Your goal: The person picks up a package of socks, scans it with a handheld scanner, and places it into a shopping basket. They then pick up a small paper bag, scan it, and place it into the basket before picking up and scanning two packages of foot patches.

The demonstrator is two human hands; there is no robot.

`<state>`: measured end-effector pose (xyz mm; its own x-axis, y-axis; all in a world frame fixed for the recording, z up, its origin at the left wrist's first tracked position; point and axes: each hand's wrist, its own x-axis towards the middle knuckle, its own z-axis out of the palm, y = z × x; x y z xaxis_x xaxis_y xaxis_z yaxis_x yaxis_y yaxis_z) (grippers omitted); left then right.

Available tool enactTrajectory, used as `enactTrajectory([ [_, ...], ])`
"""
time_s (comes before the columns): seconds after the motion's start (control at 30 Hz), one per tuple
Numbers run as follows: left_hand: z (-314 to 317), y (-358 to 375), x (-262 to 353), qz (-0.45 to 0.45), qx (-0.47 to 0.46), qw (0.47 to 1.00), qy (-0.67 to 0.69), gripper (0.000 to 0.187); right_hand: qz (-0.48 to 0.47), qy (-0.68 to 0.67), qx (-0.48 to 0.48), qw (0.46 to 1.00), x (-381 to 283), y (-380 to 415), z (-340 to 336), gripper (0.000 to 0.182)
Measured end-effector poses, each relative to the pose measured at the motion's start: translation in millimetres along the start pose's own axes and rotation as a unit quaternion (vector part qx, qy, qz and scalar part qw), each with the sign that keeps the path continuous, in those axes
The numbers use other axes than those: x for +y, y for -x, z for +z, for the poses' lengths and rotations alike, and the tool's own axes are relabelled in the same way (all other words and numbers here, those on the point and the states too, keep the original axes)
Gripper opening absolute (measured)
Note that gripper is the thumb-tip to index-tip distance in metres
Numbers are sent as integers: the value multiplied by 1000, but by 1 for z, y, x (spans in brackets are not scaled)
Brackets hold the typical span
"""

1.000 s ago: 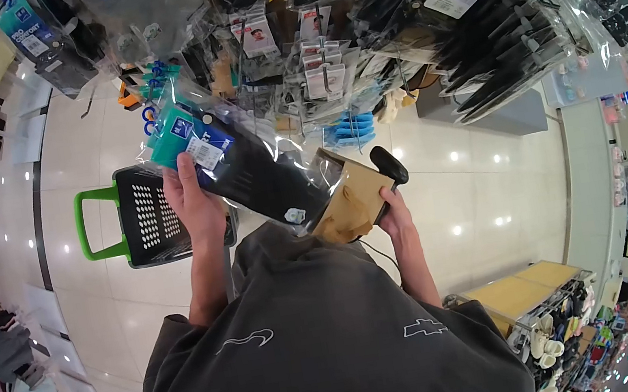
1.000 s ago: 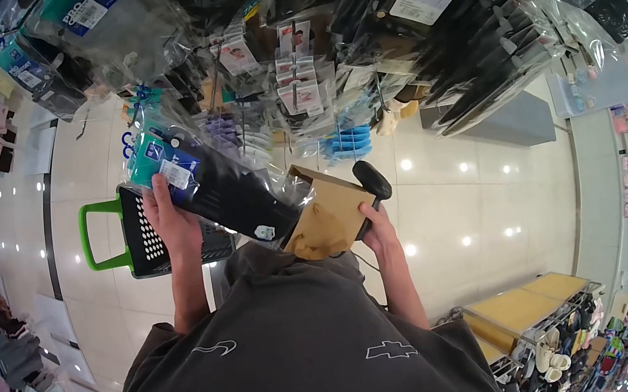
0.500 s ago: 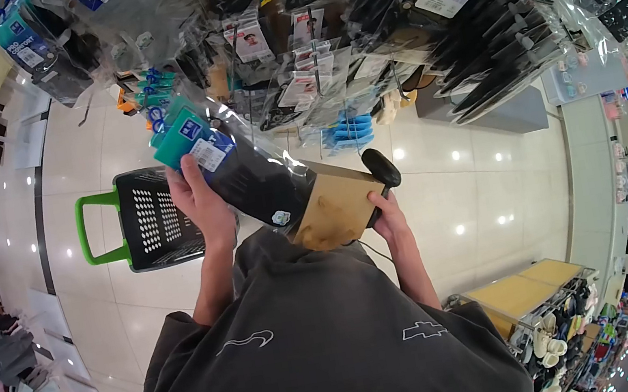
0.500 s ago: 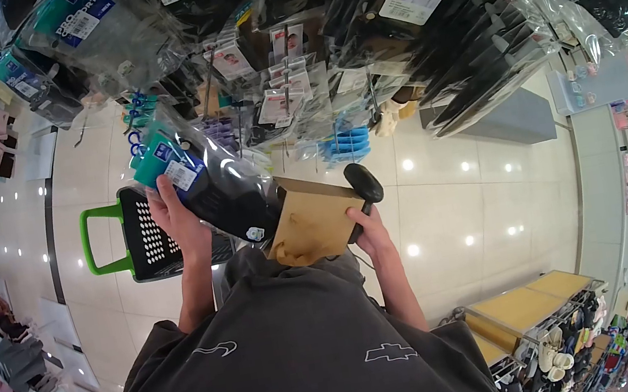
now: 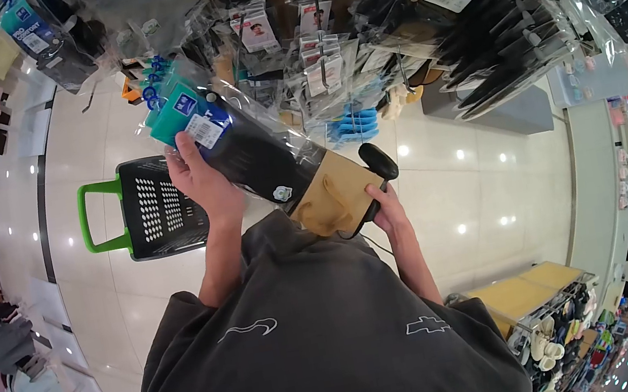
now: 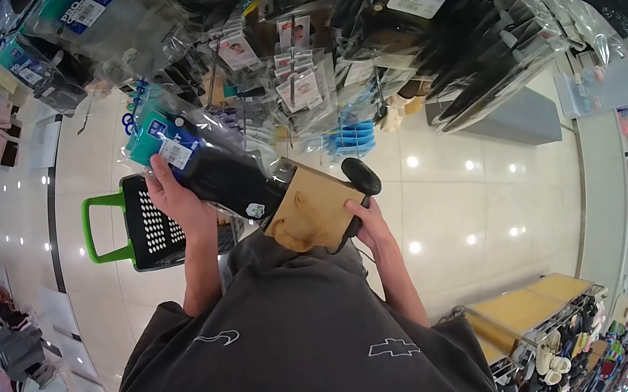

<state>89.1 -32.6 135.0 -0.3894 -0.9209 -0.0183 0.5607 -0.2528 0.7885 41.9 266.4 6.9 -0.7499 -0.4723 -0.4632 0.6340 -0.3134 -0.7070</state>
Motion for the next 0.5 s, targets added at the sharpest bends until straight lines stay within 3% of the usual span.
enactTrajectory([
  [0.17,-8,-4,-12,28,-36,998,-50,25,-5,-9,6,1000,1,1,10,57],
  [0.27,-1,3,-14,12,-13,1000,-20,21,-1,8,-1,1000,4,-2,12,64],
  [0.5,12,9,-7,-79,-17,996,30,23,-5,17,-5,1000,4,-5,19,59],
])
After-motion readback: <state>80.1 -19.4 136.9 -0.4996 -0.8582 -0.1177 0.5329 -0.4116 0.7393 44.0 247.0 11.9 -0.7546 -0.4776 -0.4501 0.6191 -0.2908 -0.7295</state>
